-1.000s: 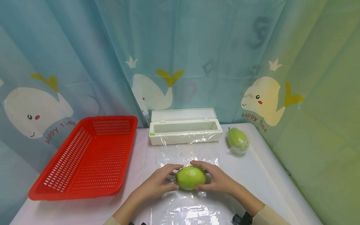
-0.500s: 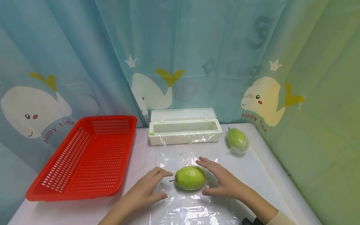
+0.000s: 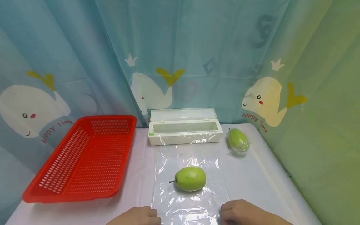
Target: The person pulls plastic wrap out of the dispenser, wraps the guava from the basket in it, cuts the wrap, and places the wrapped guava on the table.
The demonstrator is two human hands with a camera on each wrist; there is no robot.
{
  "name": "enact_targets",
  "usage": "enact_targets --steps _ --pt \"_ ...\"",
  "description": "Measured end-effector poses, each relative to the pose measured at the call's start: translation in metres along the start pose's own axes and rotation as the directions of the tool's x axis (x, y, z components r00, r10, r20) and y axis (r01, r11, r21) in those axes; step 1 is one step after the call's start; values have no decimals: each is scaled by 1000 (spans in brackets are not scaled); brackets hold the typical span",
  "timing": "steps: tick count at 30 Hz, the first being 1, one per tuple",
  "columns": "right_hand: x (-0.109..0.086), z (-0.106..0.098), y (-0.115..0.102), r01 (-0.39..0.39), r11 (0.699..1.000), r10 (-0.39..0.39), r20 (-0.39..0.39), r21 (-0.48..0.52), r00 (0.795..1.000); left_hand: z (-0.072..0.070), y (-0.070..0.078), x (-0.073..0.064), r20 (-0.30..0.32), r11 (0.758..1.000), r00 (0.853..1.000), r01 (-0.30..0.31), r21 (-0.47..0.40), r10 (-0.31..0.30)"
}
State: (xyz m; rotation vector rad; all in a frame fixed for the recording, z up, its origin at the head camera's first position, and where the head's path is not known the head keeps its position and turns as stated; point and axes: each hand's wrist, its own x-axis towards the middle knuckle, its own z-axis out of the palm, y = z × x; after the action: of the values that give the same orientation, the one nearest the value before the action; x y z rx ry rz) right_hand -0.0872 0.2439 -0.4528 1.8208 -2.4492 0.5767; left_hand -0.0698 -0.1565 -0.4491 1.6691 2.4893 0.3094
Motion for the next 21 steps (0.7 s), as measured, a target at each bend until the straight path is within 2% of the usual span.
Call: enact_targets --steps 1,3,4,8,11,15,17,18,20,21 --pt "-2 3 -3 -4 1000 5 26 -12 1000 3 0 0 5 997 999 -51 49 51" --pt "-4 6 -7 -20 1000 21 43 -17 999 8 0 1 -12 971 986 -160 180 165" --pt "-5 7 -9 -28 999 28 40 -19 999 10 0 2 -24 960 981 -181 213 191" --pt "-10 8 -14 -29 1000 29 -23 1 999 14 -1 -1 -40 943 974 -208 259 225" --pt "-12 9 -18 -30 999 29 -74 -13 997 14 0 -5 -34 958 980 -182 224 194" --pt "-14 12 -22 -20 996 10 -107 -92 994 12 0 -11 -81 982 987 -130 135 142" --pt "-13 12 -21 11 988 -31 -126 -156 991 10 2 -15 -104 998 993 -60 23 62" --pt "-13 12 -20 11 987 -34 -145 -158 989 7 2 -16 -112 999 994 -18 -37 14" --pt "-13 10 -18 -10 990 -19 -202 -138 979 1 3 -20 -129 987 987 79 -141 -98" --pt "-12 9 -17 -31 993 3 -236 -116 972 -4 4 -21 -114 969 980 140 -201 -166"
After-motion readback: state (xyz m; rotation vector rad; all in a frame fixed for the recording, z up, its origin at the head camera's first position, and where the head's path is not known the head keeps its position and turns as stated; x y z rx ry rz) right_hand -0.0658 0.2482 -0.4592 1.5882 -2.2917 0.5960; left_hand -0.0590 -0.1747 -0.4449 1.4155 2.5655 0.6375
